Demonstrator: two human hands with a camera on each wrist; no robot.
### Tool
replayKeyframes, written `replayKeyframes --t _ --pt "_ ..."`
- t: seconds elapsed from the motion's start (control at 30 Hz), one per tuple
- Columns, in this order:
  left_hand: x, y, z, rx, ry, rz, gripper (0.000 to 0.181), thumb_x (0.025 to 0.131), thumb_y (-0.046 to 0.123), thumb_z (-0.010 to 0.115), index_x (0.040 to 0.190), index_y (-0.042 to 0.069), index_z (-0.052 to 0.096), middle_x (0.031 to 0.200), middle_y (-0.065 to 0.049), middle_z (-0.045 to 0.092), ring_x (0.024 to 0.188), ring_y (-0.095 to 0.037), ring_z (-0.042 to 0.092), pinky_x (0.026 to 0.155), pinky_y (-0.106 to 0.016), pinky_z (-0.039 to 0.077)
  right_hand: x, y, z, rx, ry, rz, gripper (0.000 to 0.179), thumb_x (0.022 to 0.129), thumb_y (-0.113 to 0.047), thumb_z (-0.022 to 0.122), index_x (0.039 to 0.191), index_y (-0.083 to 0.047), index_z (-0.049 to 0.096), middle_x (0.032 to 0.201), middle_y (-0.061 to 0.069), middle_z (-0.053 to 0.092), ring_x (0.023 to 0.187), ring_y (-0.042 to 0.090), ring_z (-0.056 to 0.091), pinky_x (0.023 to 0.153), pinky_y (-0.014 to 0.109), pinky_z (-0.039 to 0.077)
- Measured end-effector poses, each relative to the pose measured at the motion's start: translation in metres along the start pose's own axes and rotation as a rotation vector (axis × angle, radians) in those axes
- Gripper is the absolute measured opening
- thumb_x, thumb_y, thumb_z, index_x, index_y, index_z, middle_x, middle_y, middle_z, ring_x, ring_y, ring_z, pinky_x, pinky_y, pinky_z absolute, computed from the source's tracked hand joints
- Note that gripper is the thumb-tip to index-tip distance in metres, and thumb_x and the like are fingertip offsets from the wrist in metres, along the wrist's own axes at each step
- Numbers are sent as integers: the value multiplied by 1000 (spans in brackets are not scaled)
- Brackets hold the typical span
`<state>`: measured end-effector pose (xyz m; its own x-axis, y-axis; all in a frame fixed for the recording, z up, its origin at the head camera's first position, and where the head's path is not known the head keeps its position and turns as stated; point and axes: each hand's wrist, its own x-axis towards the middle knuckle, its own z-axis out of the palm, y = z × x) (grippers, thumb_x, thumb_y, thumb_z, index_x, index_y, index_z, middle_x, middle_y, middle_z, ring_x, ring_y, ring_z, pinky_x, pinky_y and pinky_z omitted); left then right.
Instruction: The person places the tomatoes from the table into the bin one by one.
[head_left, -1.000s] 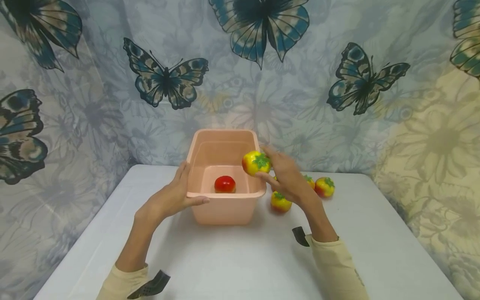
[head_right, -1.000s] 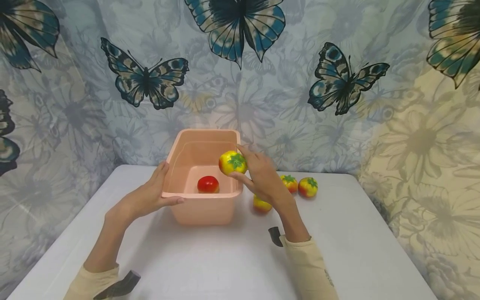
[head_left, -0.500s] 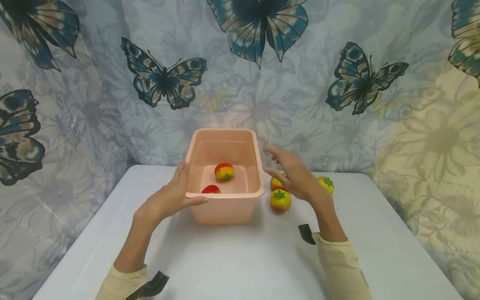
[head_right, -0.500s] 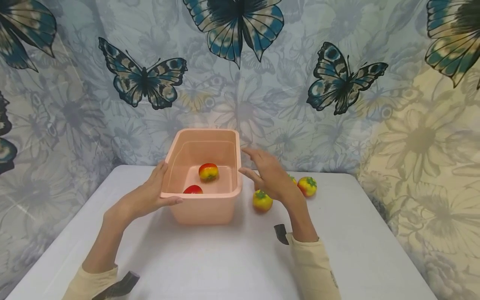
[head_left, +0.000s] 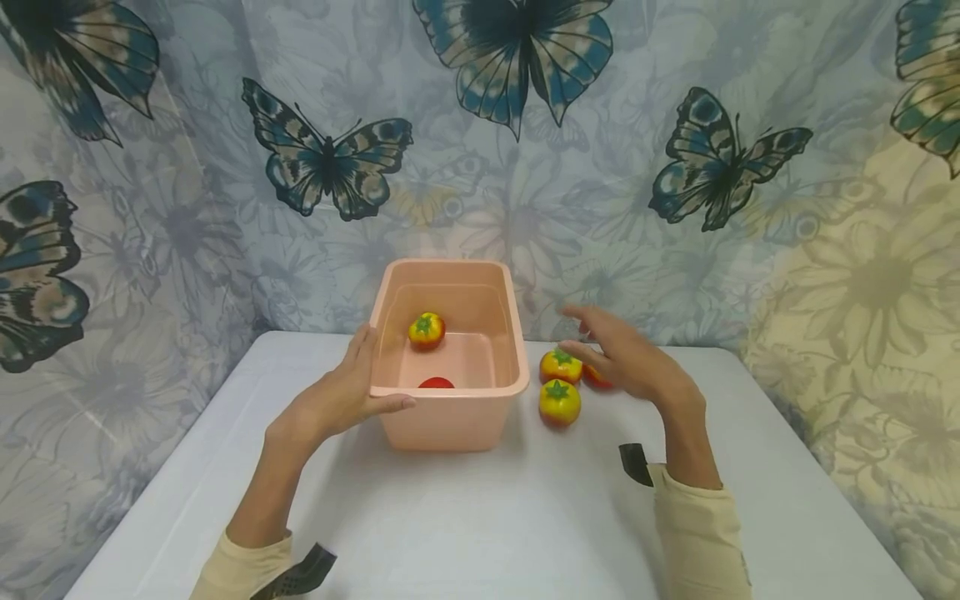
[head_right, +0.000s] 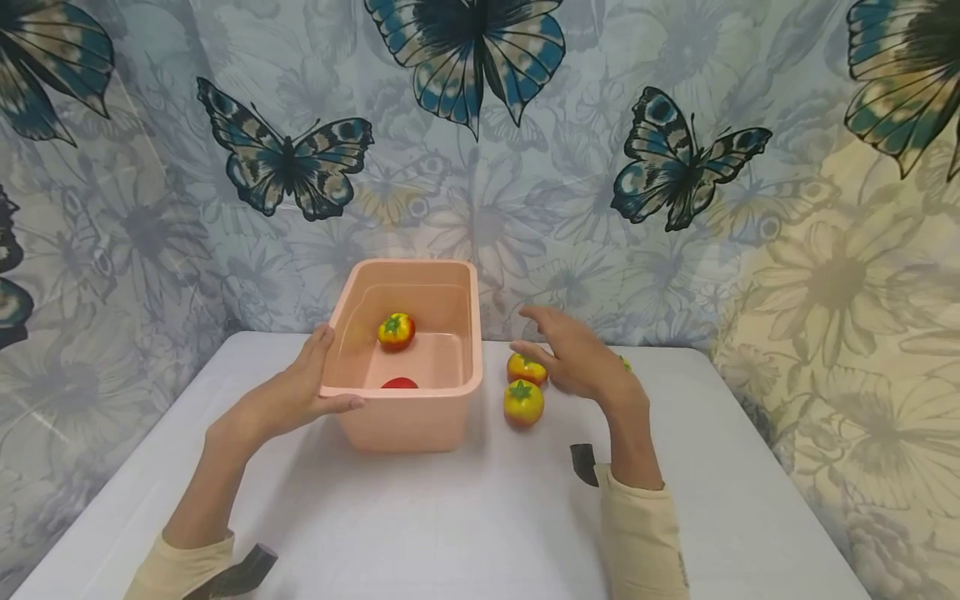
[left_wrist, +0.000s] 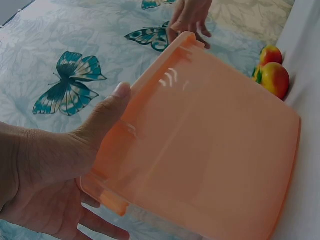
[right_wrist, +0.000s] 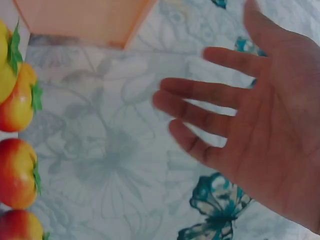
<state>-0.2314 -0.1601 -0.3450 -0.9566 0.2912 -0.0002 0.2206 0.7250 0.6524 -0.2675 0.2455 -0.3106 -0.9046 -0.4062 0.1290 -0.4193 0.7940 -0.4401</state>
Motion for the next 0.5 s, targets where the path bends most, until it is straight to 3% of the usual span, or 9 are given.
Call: replayKeyframes --t 0.13,0.27,0.5 --pt "0 1 -1 3 -8 -26 139 82 68 77 166 14 -19 177 -18 -5 150 -48 40 115 -65 44 -2 5 -4 -7 -77 64 67 105 -54 55 153 -8 44 126 15 64 109 30 62 94 50 58" --pt "0 1 -1 1 -16 -44 139 83 67 77 166 13 -20 177 -18 -5 150 -48 40 115 -64 45 2 11 -1 -10 -171 108 60 107 -47 55 145 -1 50 106 12 66 93 24 61 83 40 57" --pt "0 1 -1 28 -21 -47 139 83 68 76 165 9 -19 176 -21 -7 153 -51 35 116 -66 42 13 22 18 -57 -308 216 63 104 -60 51 128 -2 60 103 7 68 92 23 62 80 39 55"
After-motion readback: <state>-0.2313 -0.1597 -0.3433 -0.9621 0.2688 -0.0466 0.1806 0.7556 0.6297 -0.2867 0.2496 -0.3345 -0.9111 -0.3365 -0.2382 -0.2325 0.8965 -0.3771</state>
